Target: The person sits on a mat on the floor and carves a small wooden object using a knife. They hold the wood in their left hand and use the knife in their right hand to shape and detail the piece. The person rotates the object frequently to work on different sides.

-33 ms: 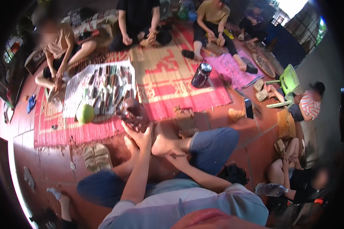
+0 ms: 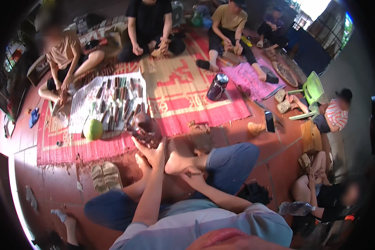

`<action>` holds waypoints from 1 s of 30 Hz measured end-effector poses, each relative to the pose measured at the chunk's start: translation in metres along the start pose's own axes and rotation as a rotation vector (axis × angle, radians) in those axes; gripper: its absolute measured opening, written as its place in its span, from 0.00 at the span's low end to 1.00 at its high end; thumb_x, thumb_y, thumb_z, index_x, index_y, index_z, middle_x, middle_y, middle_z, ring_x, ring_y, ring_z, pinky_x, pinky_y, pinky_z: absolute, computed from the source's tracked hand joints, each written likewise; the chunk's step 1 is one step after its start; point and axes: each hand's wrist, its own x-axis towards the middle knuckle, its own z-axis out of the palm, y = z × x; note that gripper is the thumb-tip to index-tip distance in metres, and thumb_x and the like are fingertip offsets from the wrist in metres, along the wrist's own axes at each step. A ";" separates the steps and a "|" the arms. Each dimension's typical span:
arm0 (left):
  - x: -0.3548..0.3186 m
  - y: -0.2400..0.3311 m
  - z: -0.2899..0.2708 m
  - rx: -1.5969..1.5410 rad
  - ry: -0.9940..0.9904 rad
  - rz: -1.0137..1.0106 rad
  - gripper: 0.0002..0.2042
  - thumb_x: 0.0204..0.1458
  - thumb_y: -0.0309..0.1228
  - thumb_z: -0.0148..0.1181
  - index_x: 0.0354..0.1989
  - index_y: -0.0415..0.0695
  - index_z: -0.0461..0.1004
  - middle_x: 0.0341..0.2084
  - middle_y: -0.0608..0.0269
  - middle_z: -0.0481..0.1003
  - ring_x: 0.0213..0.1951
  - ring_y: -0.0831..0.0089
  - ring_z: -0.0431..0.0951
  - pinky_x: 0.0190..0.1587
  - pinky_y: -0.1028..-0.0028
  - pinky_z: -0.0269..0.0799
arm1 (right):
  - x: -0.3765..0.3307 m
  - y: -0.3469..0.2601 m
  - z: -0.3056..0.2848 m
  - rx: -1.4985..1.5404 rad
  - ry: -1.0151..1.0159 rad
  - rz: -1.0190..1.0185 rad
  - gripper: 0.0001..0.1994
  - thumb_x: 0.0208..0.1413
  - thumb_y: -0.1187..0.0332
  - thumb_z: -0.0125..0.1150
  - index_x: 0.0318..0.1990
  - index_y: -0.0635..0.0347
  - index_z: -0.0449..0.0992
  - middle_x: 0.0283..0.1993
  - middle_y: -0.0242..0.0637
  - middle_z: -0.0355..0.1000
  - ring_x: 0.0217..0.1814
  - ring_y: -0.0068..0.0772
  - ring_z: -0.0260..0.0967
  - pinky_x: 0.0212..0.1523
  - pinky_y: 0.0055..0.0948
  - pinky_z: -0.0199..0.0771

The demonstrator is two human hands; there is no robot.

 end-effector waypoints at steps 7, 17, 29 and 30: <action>0.037 0.016 -0.002 0.211 -0.074 0.164 0.40 0.29 0.31 0.74 0.53 0.37 0.57 0.41 0.53 0.65 0.44 0.58 0.67 0.49 0.60 0.63 | 0.002 -0.022 0.006 0.131 -0.061 0.063 0.08 0.48 0.67 0.65 0.29 0.63 0.74 0.30 0.37 0.72 0.30 0.29 0.70 0.32 0.26 0.70; 0.040 0.016 -0.025 0.383 -0.416 0.212 0.36 0.29 0.34 0.74 0.50 0.39 0.64 0.42 0.54 0.70 0.46 0.60 0.72 0.48 0.65 0.68 | -0.003 -0.042 0.005 0.164 -0.164 0.087 0.09 0.49 0.66 0.64 0.27 0.60 0.72 0.27 0.35 0.70 0.29 0.27 0.67 0.30 0.26 0.66; 0.037 0.012 -0.067 0.401 -0.584 0.111 0.33 0.35 0.35 0.72 0.51 0.38 0.65 0.47 0.50 0.70 0.51 0.60 0.69 0.54 0.63 0.62 | 0.018 -0.002 0.014 0.154 -0.190 0.093 0.09 0.49 0.66 0.64 0.29 0.62 0.74 0.29 0.36 0.73 0.32 0.27 0.70 0.33 0.27 0.68; 0.036 -0.015 -0.099 0.600 -0.625 0.063 0.35 0.39 0.41 0.68 0.55 0.39 0.61 0.50 0.46 0.66 0.55 0.57 0.64 0.58 0.61 0.57 | 0.020 0.002 0.015 0.124 -0.223 0.096 0.10 0.51 0.63 0.63 0.31 0.61 0.75 0.33 0.38 0.73 0.35 0.30 0.71 0.37 0.29 0.71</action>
